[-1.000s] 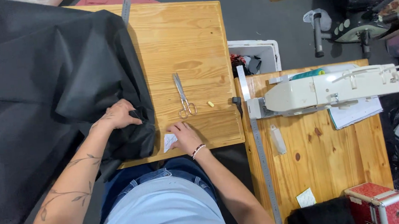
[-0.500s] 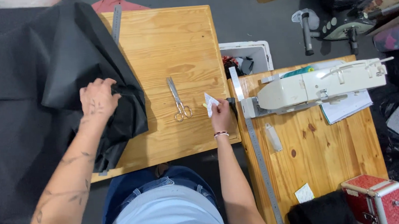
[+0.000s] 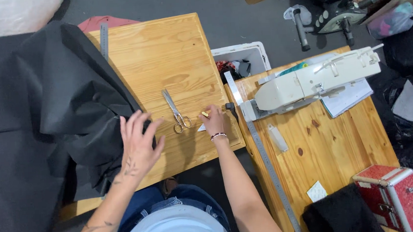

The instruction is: The person cuts a piece of black fabric using scissors, then folds and aligns the edges. They use a small triangular template and chalk to mark the fabric before making additional cuts. The person repeats this process of folding, marking, and cutting on different sections of the fabric.

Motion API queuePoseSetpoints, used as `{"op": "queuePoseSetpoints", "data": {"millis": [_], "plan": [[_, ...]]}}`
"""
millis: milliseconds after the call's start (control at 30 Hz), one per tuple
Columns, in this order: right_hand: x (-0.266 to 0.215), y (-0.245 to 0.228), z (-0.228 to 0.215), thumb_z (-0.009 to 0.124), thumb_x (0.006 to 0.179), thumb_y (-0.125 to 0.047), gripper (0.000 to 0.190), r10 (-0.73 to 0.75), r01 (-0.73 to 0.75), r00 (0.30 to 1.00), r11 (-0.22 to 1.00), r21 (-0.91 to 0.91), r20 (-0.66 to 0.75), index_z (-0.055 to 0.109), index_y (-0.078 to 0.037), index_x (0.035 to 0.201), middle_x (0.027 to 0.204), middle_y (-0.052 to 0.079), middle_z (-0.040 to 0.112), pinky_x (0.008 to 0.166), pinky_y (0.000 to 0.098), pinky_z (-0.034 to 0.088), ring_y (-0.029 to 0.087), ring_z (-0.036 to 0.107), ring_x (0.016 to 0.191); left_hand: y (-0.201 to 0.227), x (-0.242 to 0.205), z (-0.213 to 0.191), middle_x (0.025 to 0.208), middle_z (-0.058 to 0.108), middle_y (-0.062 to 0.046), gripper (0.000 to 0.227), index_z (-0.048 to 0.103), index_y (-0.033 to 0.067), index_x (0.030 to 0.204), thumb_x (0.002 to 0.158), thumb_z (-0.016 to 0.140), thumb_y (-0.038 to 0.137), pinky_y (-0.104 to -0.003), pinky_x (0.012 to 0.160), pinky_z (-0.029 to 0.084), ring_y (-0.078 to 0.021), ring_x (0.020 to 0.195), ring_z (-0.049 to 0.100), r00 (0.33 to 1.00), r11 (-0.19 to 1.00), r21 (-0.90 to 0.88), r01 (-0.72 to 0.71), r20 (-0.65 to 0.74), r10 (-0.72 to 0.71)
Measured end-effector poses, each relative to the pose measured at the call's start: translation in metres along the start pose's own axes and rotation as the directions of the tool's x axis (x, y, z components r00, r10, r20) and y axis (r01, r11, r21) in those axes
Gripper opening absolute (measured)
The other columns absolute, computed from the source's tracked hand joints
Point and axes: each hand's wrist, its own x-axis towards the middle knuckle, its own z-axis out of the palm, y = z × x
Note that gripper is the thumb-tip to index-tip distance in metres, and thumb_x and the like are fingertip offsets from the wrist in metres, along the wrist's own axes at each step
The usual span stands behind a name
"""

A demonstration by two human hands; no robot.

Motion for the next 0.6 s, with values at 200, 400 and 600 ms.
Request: {"op": "queuePoseSetpoints", "data": {"millis": [200, 400, 600], "plan": [[0.007, 0.025, 0.037, 0.076, 0.088, -0.038, 0.026, 0.065, -0.057, 0.994, 0.994, 0.096, -0.085, 0.066, -0.016, 0.097, 0.093, 0.006, 0.063, 0.093, 0.0403, 0.049, 0.03, 0.061, 0.105, 0.003, -0.023, -0.004, 0.126, 0.056, -0.01, 0.033, 0.068, 0.0172, 0.113, 0.081, 0.074, 0.012, -0.056, 0.115, 0.036, -0.0352, 0.133, 0.05, 0.997, 0.984, -0.172, -0.049, 0.056, 0.059], [-0.028, 0.016, 0.053, 0.062, 0.089, -0.03, 0.014, 0.208, -0.495, 0.86, 0.121, 0.86, 0.466, 0.055, -0.023, 0.099, 0.082, -0.001, 0.071, 0.037, 0.0144, 0.032, 0.008, 0.053, 0.05, -0.005, -0.05, -0.005, 0.116, 0.061, -0.007, 0.021, 0.072, 0.0165, 0.106, 0.085, 0.071, 0.012, -0.048, 0.107, 0.047, -0.0312, 0.123, 0.059, 0.943, 0.945, -0.324, -0.031, 0.305, 0.135], [-0.082, -0.025, 0.032, 0.054, 0.091, -0.03, 0.014, -0.062, -0.577, 0.795, -0.386, 0.72, 0.603, 0.055, -0.017, 0.088, 0.072, -0.003, 0.048, 0.033, 0.0154, 0.035, 0.007, 0.047, 0.046, -0.018, -0.068, 0.023, 0.112, 0.066, 0.004, 0.021, 0.073, 0.029, 0.109, 0.089, 0.07, 0.026, -0.041, 0.094, 0.056, -0.0213, 0.113, 0.065, 0.793, 0.907, -0.369, 0.202, 0.606, 0.07]]}}
